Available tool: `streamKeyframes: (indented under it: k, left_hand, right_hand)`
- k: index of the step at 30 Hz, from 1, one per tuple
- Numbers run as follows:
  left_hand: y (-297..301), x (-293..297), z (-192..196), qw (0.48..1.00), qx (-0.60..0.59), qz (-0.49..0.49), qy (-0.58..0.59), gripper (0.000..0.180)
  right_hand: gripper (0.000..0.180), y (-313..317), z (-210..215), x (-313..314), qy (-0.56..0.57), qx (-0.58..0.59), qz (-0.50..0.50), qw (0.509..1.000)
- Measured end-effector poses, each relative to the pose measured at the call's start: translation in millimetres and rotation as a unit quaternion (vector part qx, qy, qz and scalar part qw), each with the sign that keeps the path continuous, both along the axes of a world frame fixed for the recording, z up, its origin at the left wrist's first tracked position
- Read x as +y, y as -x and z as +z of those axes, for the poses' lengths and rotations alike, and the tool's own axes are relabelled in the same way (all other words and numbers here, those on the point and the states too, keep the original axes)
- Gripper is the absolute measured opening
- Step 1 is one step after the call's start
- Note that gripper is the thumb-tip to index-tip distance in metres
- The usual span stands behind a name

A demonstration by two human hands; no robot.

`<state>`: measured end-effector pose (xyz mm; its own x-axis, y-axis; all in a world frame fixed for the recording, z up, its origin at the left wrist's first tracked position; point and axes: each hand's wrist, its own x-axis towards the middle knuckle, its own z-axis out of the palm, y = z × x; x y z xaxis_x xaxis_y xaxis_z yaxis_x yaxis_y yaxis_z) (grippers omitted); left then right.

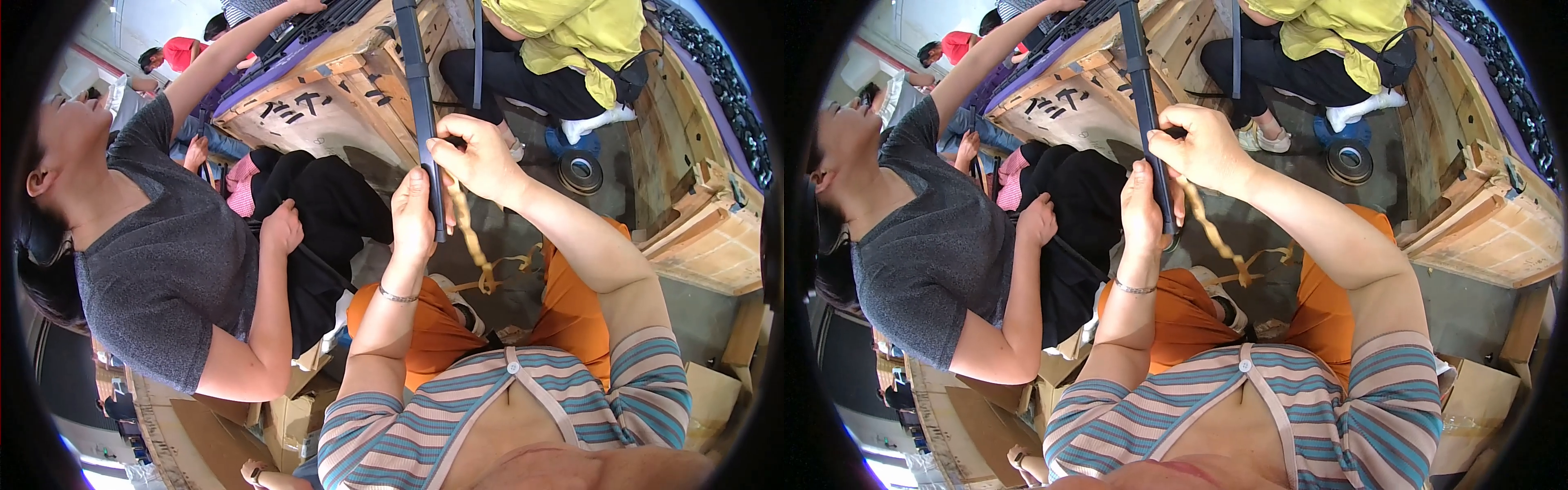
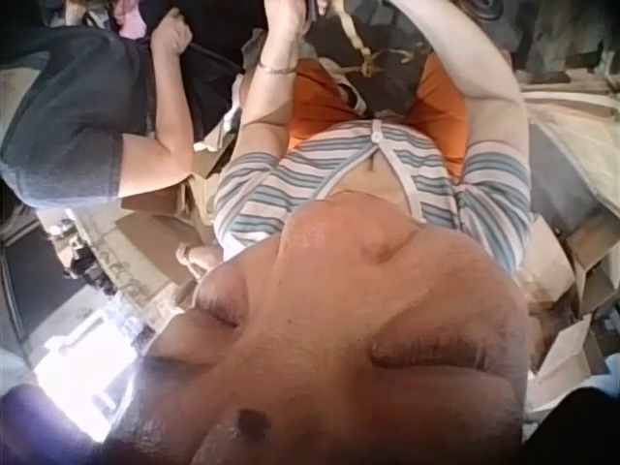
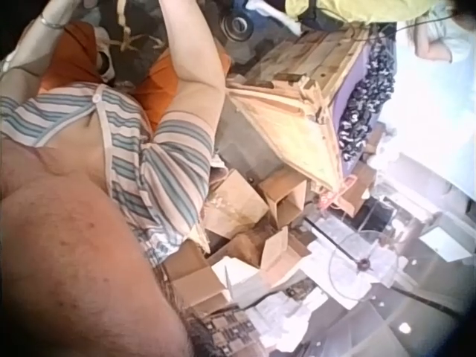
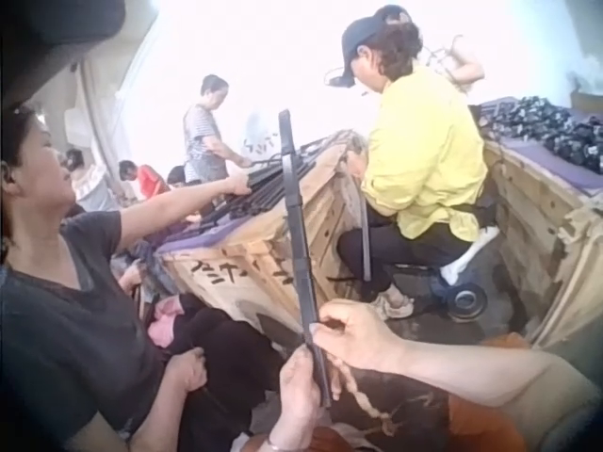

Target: Wrapping black adhesive tape around a plastic rod for manufacturing assembly.

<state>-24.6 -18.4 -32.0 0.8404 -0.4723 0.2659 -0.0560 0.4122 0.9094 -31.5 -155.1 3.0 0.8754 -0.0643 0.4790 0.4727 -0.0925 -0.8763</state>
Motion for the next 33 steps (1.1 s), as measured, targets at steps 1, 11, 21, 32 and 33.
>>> streamKeyframes:
  k: [1,11,21,32,33]
  left_hand:
    - [0.3,-1.6,-1.0,1.0,-0.004,0.024,0.009,0.03]
    - [3.4,7.9,-3.4,0.919,-0.168,0.251,-0.255,0.021]
    - [7.4,15.2,15.3,0.999,-0.024,0.042,-0.008,0.011]
    - [9.3,13.5,17.7,0.998,-0.044,0.014,0.036,0.018]
    - [9.1,12.8,18.1,0.998,-0.044,0.014,0.035,0.018]
  right_hand:
    - [0.015,-2.8,-4.0,0.3,0.036,-0.043,-0.054,0.997]
    - [0.017,-8.6,-12.1,-3.9,0.082,-0.065,-0.074,0.992]
    - [0.015,19.7,24.1,-17.2,0.138,0.066,0.03,0.988]
    - [0.016,34.3,29.5,-32.9,0.148,0.075,0.011,0.986]
    - [0.016,34.2,29.4,-34.4,0.158,0.064,0.006,0.985]
